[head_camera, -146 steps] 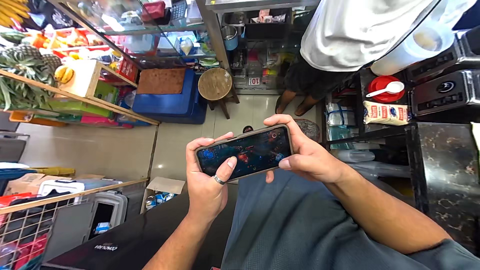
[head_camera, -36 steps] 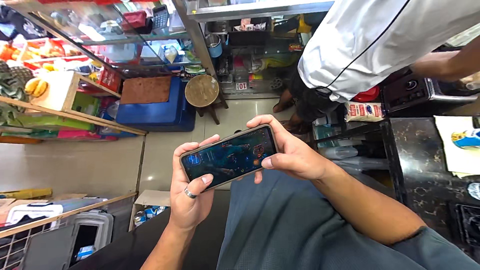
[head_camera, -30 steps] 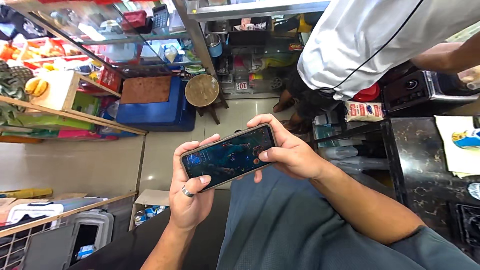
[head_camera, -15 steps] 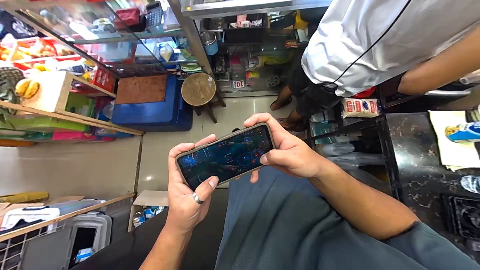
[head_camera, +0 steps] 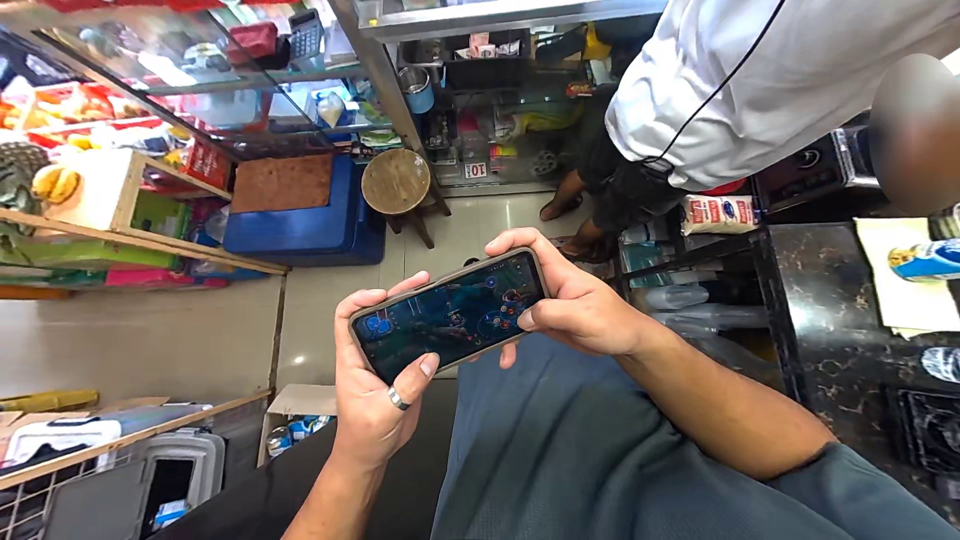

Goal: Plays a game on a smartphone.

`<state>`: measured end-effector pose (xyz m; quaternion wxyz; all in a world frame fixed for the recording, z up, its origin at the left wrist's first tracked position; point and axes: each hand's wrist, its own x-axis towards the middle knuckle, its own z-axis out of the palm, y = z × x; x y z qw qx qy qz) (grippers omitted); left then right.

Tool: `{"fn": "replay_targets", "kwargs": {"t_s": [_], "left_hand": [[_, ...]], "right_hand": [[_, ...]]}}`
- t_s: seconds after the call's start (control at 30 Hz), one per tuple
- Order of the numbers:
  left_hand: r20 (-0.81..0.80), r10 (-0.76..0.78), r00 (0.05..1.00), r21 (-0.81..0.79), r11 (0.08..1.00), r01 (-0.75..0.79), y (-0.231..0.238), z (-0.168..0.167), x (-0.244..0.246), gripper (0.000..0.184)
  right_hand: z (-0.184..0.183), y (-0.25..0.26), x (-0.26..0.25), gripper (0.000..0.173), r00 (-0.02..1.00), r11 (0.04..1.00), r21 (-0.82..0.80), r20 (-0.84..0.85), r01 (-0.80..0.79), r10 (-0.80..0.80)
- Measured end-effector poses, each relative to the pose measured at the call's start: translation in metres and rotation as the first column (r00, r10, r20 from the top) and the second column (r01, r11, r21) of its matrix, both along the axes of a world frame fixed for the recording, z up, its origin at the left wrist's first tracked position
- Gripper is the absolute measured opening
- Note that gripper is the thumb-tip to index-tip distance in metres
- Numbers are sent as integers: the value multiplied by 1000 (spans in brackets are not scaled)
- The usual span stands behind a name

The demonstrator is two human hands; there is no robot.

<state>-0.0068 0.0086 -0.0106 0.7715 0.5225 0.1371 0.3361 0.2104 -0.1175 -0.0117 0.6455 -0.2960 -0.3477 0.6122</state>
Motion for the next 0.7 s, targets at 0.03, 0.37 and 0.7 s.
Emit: {"fn": "replay_targets", "kwargs": {"t_s": [0.03,0.37,0.7], "left_hand": [[8,0,1000,-2,1000,0,0,0,0,68],[85,-55,995,-77,995,61,2,-1,-2,65],[120,-82,989,-115,989,96,3,-1,-2,58]], "right_hand": [[0,0,0,64,1000,1000,-1,-1,-1,1],[2,1,2,66,997,999,18,-66,-49,50],[0,-1,3,68,996,997,38,-55,-69,71]]}}
